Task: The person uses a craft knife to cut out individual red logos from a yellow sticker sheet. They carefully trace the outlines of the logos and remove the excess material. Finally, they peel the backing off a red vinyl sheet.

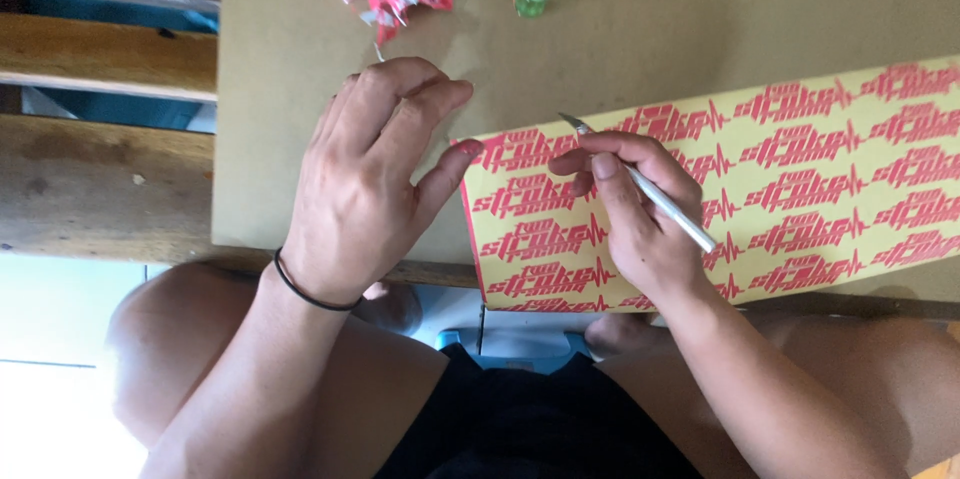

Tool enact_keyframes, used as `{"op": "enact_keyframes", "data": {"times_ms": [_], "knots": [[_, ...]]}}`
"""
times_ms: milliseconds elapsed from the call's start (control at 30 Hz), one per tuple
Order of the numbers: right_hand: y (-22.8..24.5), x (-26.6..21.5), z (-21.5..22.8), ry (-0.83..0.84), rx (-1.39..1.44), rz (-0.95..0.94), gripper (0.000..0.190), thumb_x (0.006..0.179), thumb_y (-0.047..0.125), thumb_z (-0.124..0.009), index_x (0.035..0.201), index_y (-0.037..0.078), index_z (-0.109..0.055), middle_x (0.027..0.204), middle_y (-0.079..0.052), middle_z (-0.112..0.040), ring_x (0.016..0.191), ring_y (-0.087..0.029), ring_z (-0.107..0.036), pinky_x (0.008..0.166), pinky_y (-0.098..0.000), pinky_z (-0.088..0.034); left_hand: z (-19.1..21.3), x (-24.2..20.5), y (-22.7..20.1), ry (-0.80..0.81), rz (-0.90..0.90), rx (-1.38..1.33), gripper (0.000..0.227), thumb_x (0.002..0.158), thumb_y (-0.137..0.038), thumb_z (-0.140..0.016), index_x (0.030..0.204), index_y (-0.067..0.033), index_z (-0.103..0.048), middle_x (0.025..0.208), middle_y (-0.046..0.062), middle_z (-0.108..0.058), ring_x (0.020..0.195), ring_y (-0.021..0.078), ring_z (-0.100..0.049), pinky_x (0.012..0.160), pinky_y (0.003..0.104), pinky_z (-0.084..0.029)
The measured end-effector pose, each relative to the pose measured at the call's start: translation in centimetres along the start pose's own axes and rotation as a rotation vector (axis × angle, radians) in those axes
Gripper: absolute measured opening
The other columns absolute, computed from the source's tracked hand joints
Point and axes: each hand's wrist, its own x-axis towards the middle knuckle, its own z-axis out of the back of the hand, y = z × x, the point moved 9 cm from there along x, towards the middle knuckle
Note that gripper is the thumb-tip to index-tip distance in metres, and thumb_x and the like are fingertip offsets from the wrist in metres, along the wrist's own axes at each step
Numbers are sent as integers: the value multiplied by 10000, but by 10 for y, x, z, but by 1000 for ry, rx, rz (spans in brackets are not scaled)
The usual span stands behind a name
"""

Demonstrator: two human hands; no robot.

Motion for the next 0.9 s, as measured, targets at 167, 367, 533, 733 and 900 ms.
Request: {"op": "enact_keyframes", "data": {"times_ms": [167,367,533,733,900], "knots": [[73,23,-19,128,-423,276,168,1007,56,-669,1149,-34,-680,1059,-164,-755,706,-182,-602,633,-291,-465,19,2,-3,-37,-37,69,403,1055,-205,-794,1326,6,-583,1267,194,-569,1103,354,-616,904,456,-523],[111,43,-64,286,-765,578,225,903,81,-892,1070,65,-742,962,-84,-650,899,-269,-591,884,-419,-411,29,-1,1,-20,-1,107,523,1082,-297,-749,1457,-42,-488,1388,188,-543,1155,367,-590,916,466,-498],[120,50,-88,333,-863,686,143,910,82,-871,973,119,-748,859,-27,-630,852,-245,-628,860,-390,-410,32,-2,7,33,32,135,589,1030,-293,-726,1501,-68,-454,1394,151,-536,1137,341,-558,896,456,-478],[112,58,-103,485,-908,664,94,841,156,-842,910,154,-778,841,-19,-687,883,-243,-663,874,-415,-406,29,-3,9,41,-45,287,634,1024,-425,-675,1521,-102,-451,1445,136,-527,1096,320,-570,852,437,-486],[108,65,-110,533,-864,617,90,802,105,-788,804,167,-722,718,5,-617,778,-217,-627,884,-385,-424,30,-1,18,50,-50,297,750,956,-502,-740,1540,-147,-430,1459,101,-534,1088,303,-582,836,422,-475]]}}
